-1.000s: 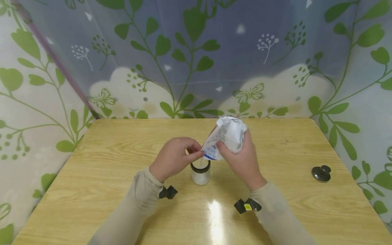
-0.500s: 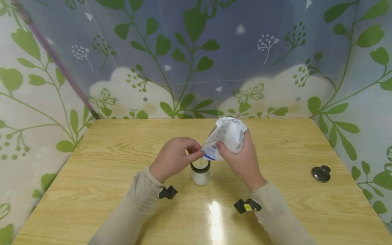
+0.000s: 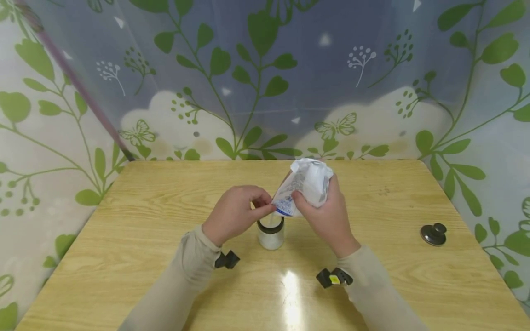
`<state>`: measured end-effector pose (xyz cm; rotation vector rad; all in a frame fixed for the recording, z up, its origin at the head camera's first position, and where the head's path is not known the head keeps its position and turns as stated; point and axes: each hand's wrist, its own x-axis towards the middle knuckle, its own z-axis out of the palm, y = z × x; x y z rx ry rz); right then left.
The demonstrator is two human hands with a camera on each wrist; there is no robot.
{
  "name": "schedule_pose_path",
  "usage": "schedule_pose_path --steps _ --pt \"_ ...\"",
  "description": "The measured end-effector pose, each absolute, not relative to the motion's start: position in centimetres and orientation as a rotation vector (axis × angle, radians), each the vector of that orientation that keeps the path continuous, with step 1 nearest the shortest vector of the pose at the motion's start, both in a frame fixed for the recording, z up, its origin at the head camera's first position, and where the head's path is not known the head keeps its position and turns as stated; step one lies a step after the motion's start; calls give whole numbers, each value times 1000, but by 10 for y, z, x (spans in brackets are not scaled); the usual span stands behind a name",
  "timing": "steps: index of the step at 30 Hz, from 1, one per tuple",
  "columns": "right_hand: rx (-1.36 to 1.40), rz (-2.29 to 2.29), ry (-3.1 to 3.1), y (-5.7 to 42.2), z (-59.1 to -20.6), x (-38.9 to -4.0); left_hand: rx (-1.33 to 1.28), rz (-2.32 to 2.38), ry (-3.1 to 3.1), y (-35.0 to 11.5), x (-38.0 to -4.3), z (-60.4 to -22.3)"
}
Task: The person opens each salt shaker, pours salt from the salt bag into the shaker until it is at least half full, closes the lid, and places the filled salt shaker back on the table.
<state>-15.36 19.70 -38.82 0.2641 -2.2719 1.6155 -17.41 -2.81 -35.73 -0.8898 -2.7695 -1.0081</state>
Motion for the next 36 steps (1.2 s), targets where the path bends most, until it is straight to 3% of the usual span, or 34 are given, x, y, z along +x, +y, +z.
schedule_pose_path --steps 36 --pt "272 1596 -2266 197 -390 -154 -906 -999 -2775 -29 -175 -358"
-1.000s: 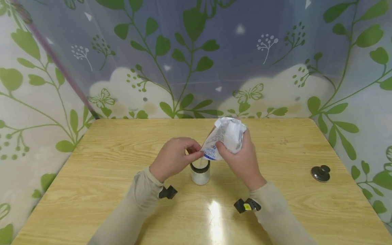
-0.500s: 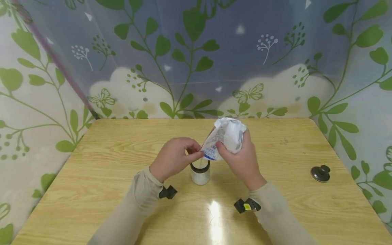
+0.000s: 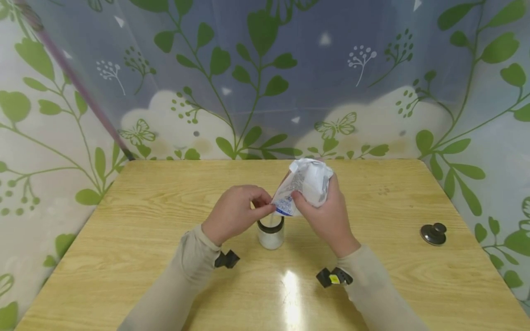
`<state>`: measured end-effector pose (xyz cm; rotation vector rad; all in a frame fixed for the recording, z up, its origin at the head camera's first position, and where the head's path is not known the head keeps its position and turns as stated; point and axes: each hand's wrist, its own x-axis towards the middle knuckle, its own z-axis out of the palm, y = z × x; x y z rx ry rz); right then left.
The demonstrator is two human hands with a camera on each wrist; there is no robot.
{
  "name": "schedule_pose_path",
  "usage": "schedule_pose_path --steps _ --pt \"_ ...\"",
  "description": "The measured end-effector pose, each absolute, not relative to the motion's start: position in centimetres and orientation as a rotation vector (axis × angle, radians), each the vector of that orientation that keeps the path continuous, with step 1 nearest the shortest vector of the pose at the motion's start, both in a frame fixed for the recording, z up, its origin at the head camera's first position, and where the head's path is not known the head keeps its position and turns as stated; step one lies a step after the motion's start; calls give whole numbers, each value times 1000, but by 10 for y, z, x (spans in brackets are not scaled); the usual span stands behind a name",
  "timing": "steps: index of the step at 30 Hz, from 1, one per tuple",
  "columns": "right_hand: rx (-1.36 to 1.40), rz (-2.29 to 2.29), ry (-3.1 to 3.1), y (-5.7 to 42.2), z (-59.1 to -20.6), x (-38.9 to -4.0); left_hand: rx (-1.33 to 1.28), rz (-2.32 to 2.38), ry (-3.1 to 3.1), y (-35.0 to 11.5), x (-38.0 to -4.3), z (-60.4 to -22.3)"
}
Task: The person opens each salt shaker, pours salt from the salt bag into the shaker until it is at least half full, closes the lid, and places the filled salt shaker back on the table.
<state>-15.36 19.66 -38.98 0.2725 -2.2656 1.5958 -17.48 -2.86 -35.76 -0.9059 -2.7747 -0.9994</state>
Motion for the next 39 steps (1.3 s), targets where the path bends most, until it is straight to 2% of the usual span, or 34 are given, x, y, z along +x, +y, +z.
schedule_pose_path --steps 39 --pt "233 1588 -2270 198 -388 -154 -884 -1048 -2789 -31 -177 -359"
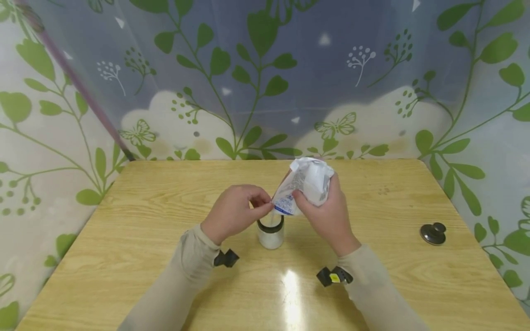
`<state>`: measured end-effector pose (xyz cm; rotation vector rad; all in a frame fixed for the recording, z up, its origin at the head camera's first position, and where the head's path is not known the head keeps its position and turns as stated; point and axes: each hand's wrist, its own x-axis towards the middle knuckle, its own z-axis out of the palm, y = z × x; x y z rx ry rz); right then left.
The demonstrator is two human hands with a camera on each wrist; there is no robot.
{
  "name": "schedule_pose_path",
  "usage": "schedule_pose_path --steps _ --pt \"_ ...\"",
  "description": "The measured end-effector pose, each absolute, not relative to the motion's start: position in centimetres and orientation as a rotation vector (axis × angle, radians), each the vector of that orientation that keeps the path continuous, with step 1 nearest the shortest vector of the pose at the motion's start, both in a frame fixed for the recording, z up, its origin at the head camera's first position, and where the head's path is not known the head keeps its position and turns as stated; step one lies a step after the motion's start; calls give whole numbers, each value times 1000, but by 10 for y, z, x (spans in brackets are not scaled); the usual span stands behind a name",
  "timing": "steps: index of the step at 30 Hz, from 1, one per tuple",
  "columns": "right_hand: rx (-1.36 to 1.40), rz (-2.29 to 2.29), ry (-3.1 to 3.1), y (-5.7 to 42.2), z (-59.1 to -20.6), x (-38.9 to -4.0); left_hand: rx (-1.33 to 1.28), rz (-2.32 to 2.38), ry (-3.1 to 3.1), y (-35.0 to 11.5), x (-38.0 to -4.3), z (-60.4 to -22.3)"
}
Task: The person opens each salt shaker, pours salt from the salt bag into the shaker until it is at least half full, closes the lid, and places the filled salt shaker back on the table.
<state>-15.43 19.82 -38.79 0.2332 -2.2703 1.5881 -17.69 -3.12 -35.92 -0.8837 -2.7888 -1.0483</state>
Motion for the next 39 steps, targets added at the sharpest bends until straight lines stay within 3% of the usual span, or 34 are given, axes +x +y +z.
schedule_pose_path --steps 39 --pt "216 1554 -2286 198 -387 -154 -874 -860 -2872 -35 -178 -358"
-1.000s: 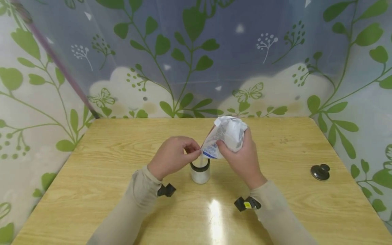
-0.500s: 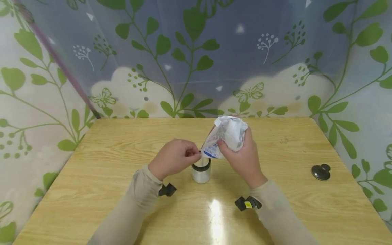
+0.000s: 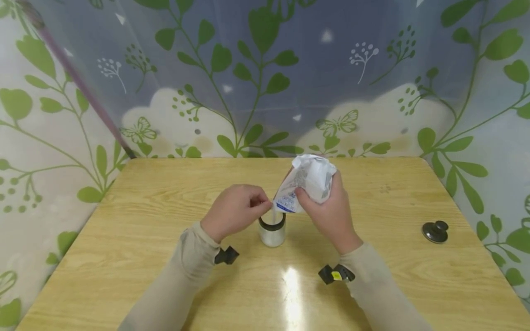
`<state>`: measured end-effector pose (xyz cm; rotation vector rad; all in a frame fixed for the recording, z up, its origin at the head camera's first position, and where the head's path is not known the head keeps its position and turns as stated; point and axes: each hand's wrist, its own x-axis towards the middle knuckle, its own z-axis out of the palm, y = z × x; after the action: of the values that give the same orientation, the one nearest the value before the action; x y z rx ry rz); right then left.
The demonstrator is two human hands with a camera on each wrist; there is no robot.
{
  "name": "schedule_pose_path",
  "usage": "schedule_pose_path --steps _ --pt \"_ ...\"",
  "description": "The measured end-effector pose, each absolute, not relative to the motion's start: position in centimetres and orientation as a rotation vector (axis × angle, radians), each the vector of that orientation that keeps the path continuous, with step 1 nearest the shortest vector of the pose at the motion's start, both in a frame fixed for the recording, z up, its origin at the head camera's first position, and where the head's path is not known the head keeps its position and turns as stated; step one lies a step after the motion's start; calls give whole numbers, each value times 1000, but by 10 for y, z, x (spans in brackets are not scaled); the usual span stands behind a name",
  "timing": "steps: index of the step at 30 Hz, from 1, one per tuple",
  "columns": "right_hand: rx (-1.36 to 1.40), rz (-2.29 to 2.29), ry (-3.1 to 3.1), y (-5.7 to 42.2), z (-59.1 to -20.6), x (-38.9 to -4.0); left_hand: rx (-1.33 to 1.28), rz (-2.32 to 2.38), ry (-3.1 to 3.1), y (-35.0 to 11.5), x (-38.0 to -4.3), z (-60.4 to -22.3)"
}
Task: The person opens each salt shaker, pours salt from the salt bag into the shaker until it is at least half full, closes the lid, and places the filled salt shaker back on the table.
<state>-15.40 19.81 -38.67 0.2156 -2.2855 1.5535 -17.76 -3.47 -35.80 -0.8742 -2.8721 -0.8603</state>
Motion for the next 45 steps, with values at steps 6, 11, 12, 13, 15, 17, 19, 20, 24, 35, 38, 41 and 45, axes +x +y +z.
schedule_pose_path --steps 6,11,12,13,15,17,19,20,24,35,38,41,45 --pt "204 1580 -2287 197 -385 -153 -865 -869 -2844 -36 -176 -357" --pt "191 1610 -2280 197 -384 -153 -854 -886 -2799 -35 -176 -357" --pt "194 1610 -2281 197 -384 -153 -849 -897 -2789 -35 -176 -357" --pt "196 1611 -2281 196 -384 -153 -847 -906 -2778 -35 -176 -356" --pt "205 1611 -2283 196 -384 -154 -853 -921 -2758 -35 -176 -356" --pt "207 1611 -2282 196 -384 -154 -866 -925 -2747 -35 -176 -356" --pt "208 1615 -2278 196 -384 -154 -877 -927 -2739 -34 -176 -356" --pt "209 1616 -2277 196 -384 -154 -883 -929 -2735 -34 -176 -355" --pt "216 1616 -2272 196 -385 -154 -913 -925 -2702 -34 -176 -356" --pt "215 1602 -2300 197 -388 -156 -940 -870 -2722 -33 -176 -354" --pt "198 1613 -2308 197 -387 -156 -934 -868 -2725 -33 -177 -355" --pt "179 1628 -2314 197 -386 -155 -924 -879 -2732 -33 -177 -355" --pt "165 1637 -2316 197 -386 -156 -905 -901 -2760 -33 -176 -354"
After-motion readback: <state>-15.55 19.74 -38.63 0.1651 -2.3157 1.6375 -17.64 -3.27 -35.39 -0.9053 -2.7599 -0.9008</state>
